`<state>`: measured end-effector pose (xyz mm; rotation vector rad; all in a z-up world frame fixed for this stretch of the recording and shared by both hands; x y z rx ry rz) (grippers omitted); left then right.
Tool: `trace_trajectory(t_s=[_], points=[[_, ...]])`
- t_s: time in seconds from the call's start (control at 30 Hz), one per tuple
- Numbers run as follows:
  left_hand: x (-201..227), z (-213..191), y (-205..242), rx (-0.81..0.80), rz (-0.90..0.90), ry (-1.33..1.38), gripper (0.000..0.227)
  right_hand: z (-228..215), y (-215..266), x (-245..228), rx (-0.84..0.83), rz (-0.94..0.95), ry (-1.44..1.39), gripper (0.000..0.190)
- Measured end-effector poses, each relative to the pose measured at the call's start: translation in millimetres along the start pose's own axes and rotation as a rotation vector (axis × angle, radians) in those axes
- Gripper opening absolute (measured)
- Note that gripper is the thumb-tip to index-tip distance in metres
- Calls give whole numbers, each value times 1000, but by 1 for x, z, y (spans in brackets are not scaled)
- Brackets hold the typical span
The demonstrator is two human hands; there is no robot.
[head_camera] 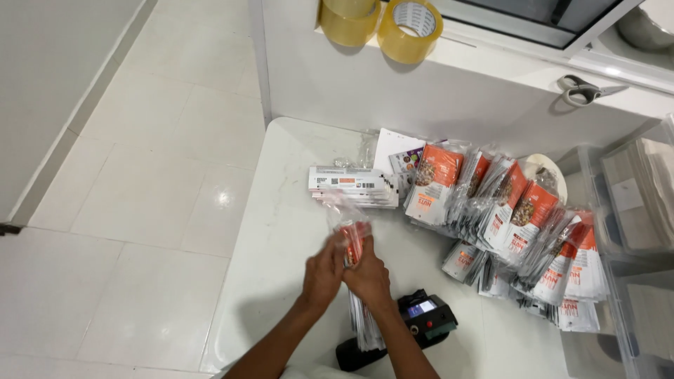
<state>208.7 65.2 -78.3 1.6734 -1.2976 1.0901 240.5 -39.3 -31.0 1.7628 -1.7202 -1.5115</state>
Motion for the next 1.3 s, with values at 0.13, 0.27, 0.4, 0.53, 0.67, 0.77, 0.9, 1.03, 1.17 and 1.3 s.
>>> trace_trajectory(t_s=[0.13, 0.27, 0.4, 0.53, 0.67, 0.77, 0.9, 1.03, 1.17, 1.3], points=[[-22, 21, 14, -141, 15, -11, 21, 15, -96, 88, 18, 7, -228, 65], [-10, 8, 6, -118, -39, 208, 17, 21, -73, 59, -163, -225, -582, 66], [-34, 21, 11, -243, -376, 364, 88, 13, -162, 141, -266, -181, -830, 42], [-23, 38, 19, -566, -588, 485, 98, 22, -215, 163, -256, -144, -922, 51], [-84, 83, -14, -629, -649, 461, 111, 17, -169, 151, -215, -14, -729, 62], [-81, 71, -6, -622, -642, 428, 93, 8, -144, 129, -183, -25, -685, 67], [-77, 40, -38, -416, -577, 539, 85, -3, -52, 45, -203, -142, -662, 81], [-41, 17, -69, -393, -503, 598, 69, -13, -48, 36, -127, -165, -737, 101], [-35, 30, -133, -600, -363, 416, 80, -67, -109, 69, 115, -255, -863, 96], [-111, 45, -242, -515, -73, -107, 43, -145, -116, 42, 289, -322, -775, 89]])
Point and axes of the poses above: each hand's wrist, its own y-axis away from the middle knuckle, its own z-axis out of the palm, x = y × z, the point moved 10 cm from there along -y, towards the middle knuckle, and after that the axes turned 15 degrees about -x, right-handed, at the moved point
